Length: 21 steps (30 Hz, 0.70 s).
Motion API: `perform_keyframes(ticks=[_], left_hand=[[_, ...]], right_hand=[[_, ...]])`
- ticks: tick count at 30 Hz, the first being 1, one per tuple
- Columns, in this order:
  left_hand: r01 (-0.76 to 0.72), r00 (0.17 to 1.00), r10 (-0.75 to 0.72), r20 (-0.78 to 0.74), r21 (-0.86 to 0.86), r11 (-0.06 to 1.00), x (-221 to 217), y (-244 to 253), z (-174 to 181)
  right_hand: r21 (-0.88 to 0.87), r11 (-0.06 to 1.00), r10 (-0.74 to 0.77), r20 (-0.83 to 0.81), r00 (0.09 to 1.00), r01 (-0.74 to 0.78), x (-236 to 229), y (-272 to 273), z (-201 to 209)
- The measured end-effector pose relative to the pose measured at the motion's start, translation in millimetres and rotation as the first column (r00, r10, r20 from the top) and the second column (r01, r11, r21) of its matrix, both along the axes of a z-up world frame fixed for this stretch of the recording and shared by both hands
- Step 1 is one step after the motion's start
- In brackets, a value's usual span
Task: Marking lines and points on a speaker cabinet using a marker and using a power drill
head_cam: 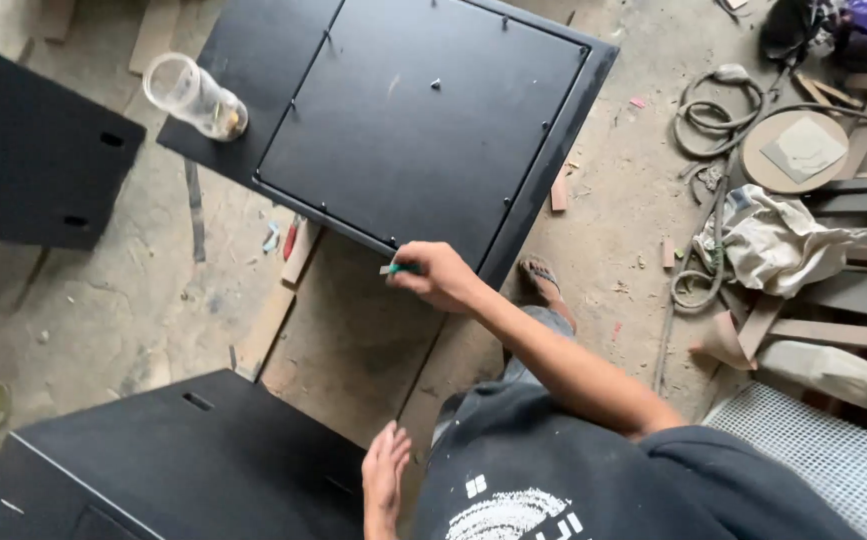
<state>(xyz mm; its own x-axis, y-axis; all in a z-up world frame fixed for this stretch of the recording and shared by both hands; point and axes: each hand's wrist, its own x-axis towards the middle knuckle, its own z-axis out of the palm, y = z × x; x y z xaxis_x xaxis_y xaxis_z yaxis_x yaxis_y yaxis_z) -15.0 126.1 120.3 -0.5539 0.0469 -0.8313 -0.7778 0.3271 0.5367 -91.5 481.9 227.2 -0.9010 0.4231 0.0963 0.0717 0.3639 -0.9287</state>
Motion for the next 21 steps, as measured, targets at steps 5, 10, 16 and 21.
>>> perform_keyframes(ticks=[5, 10, 16, 21], left_hand=[[-0.237, 0.971, 0.223, 0.087, 0.475, 0.847, -15.6, 126.8, 71.2], [-0.361, 0.914, 0.402, 0.052, 0.556, 0.748, -12.6, 226.2, 34.6], [0.029, 0.972, 0.083, -0.221, 0.461, 0.887, -44.6, 362.6, 44.1], [0.077, 0.819, 0.019, -0.574, 0.143, 0.987, -57.1, 413.6, 12.0]], right_hand=[[0.126, 0.692, 0.718, -0.025, 0.695, -0.710, 56.9, -20.0, 7.2], [0.240, 0.721, 0.651, 0.089, 0.754, -0.650, 89.3, 63.9, -27.7], [-0.561, 0.795, 0.516, 0.421, 0.747, -0.233, 90.0, 188.9, -14.6], [-0.251, 0.934, 0.351, 0.518, 0.780, -0.254, 64.3, 257.5, -74.5]])
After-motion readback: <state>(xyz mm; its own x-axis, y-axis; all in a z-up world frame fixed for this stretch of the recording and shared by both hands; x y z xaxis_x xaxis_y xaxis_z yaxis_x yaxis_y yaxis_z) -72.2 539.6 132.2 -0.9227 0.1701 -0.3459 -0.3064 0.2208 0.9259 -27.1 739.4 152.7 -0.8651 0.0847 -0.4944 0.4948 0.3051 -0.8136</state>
